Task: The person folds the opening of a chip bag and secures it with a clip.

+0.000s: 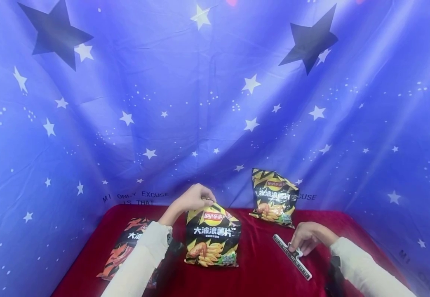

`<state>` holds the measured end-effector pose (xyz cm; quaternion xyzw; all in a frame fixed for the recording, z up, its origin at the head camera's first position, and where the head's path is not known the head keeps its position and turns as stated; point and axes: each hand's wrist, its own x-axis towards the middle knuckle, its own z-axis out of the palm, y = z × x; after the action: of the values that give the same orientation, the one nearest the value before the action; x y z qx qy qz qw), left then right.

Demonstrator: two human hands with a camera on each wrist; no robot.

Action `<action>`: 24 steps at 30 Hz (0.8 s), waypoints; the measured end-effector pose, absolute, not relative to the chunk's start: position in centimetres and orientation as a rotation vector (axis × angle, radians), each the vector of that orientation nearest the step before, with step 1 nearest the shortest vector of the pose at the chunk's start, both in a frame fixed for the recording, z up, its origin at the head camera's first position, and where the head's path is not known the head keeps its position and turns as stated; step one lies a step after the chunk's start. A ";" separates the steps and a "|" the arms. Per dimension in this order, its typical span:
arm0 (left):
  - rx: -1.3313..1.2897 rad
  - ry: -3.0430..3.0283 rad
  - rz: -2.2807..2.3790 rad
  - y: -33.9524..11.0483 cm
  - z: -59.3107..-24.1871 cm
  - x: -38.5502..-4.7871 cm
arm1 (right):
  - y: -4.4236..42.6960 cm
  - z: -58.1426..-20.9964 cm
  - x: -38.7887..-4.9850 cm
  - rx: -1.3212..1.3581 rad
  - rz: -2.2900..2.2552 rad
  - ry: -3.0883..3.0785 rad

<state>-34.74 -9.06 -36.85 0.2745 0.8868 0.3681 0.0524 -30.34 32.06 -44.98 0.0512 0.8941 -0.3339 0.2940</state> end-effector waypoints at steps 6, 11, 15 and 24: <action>0.864 2.710 1.096 -9.0 -36.8 -34.8 | 31.8 -44.8 -30.2 0.164 -0.910 2.404; 0.886 2.718 1.090 -9.1 -36.7 -34.8 | 31.7 -44.8 -30.2 0.166 -0.930 2.443; 0.885 2.703 1.101 -9.1 -36.6 -34.7 | 31.6 -44.8 -30.2 0.183 -0.943 2.463; 0.894 2.707 1.094 -9.3 -36.6 -34.7 | 31.5 -45.0 -30.5 0.091 -0.945 2.518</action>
<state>-34.70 -9.25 -36.65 0.2926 0.8857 0.3578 0.0442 -30.53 31.54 -45.00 0.0328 0.9121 -0.3423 0.2234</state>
